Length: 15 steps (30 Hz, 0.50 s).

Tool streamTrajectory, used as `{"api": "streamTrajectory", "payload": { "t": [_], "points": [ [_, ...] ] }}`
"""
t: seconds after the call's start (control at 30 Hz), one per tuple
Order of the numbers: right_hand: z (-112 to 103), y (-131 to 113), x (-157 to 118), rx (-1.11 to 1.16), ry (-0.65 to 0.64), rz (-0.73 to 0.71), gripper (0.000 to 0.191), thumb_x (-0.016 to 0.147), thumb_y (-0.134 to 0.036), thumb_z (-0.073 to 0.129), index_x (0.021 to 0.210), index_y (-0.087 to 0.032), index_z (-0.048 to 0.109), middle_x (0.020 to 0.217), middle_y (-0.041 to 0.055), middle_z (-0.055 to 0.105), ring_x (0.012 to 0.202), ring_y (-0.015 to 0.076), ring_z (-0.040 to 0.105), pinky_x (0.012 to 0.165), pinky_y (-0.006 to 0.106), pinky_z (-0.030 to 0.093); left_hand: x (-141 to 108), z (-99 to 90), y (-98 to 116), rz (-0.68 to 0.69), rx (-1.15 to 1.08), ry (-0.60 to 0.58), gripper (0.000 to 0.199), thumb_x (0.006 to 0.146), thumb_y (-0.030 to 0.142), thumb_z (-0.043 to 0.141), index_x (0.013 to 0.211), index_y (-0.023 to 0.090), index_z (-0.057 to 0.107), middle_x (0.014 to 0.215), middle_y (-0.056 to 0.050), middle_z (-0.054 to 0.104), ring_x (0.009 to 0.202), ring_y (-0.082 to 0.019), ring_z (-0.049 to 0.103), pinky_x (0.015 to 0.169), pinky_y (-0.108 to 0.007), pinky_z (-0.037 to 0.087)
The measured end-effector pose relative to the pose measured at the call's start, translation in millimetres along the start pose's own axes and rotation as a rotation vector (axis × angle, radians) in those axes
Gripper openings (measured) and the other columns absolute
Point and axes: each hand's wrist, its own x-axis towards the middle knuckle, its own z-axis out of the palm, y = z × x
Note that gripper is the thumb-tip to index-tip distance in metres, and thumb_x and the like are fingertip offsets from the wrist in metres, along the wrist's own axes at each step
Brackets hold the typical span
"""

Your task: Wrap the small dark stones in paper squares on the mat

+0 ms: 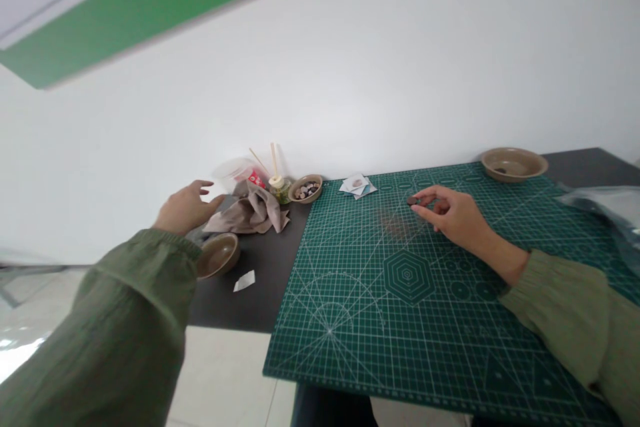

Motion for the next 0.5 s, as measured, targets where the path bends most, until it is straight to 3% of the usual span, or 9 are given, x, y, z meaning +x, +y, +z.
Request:
{"api": "streamTrajectory", "payload": {
  "t": [0.07,0.2,0.3,0.5],
  "points": [
    [0,0,0,0.001,-0.002,-0.002,0.036,0.092,-0.052,0.080,0.113,-0.023,0.079,0.089,0.0032,0.079,0.052,0.0134,0.064,0.054,0.030,0.050,4,3.6,-21,-0.015,0.025,-0.066,0.041,0.104,0.040,0.070,0.138,0.017,0.065,0.136,-0.013,0.067,0.116,-0.027,0.070,0.098,-0.049,0.062],
    [1,-1,1,-0.002,-0.002,-0.010,0.036,0.091,-0.051,0.080,0.113,-0.023,0.079,0.089,0.0032,0.079,0.052,0.0136,0.063,0.054,0.030,0.049,4,15.0,-44,0.063,0.023,-0.226,0.041,0.104,0.039,0.070,0.138,0.017,0.065,0.138,-0.013,0.066,0.118,-0.028,0.070,0.098,-0.050,0.062],
    [1,0,0,-0.015,0.001,-0.010,0.033,0.092,-0.050,0.080,0.112,-0.023,0.079,0.088,0.0022,0.079,0.052,0.0129,0.062,0.056,0.030,0.049,4,23.8,-48,0.118,0.011,-0.301,0.041,0.104,0.040,0.070,0.138,0.016,0.065,0.137,-0.012,0.067,0.118,-0.029,0.070,0.098,-0.050,0.062],
    [0,-1,1,-0.027,-0.003,0.011,0.033,0.091,-0.049,0.080,0.112,-0.023,0.079,0.088,0.0019,0.078,0.052,0.0130,0.062,0.056,0.030,0.049,5,35.9,-49,0.083,0.037,-0.289,0.041,0.104,0.040,0.070,0.138,0.016,0.065,0.138,-0.012,0.067,0.118,-0.029,0.070,0.098,-0.050,0.062]
  ]
}}
